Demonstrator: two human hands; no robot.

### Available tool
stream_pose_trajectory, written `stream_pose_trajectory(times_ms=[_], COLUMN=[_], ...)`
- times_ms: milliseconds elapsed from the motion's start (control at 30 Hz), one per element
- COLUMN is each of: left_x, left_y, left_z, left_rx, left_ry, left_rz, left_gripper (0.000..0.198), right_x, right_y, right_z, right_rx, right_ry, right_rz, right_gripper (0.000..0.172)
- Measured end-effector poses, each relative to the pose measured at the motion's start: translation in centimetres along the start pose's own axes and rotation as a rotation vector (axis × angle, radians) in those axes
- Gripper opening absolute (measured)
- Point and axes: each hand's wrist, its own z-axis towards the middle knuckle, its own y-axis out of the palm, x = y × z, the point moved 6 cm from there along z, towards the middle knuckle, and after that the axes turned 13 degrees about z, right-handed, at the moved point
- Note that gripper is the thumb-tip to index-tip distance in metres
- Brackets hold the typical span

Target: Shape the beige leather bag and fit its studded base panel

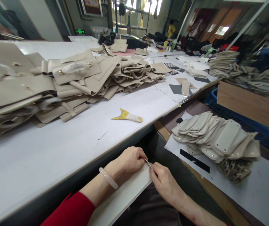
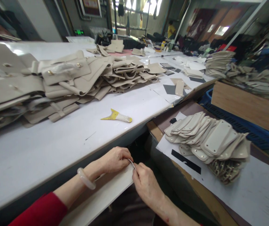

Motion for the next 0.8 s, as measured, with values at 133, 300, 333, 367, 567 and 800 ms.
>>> stream_pose_trajectory(times_ms=[133, 300, 333, 367, 567, 800], left_x=[0.8, 4.2, 4.9, 5.4, 5.3, 5.8], left_y=[-1.1, -1.6, -0.8, -0.1, 2.2, 1.3], left_z=[-1.4, -5.2, -5.8, -6.4, -7.4, -6.9], left_rx=[0.083, 0.197, 0.146, 0.097, 0.020, -0.020], left_ry=[-0.024, 0.022, 0.065, 0.097, 0.049, 0.023], left_rz=[0.019, 0.320, 0.375, 0.417, 0.468, 0.465], left_gripper=[0.038, 0.023, 0.022, 0.023, 0.034, 0.028], right_x=[-0.2, 0.2, 0.2, 0.2, 0.1, -0.5], right_y=[0.0, 0.0, 0.0, 0.0, -0.2, -0.1], right_z=[0.2, 0.9, 1.1, 1.2, 1.5, 1.8], right_rx=[0.000, 0.008, 0.008, 0.006, -0.073, -0.133], right_ry=[0.019, 0.075, 0.061, 0.043, 0.040, 0.022], right_rz=[0.009, -0.071, -0.098, -0.131, -0.359, -0.447], right_gripper=[0.028, 0.037, 0.039, 0.040, 0.036, 0.036])
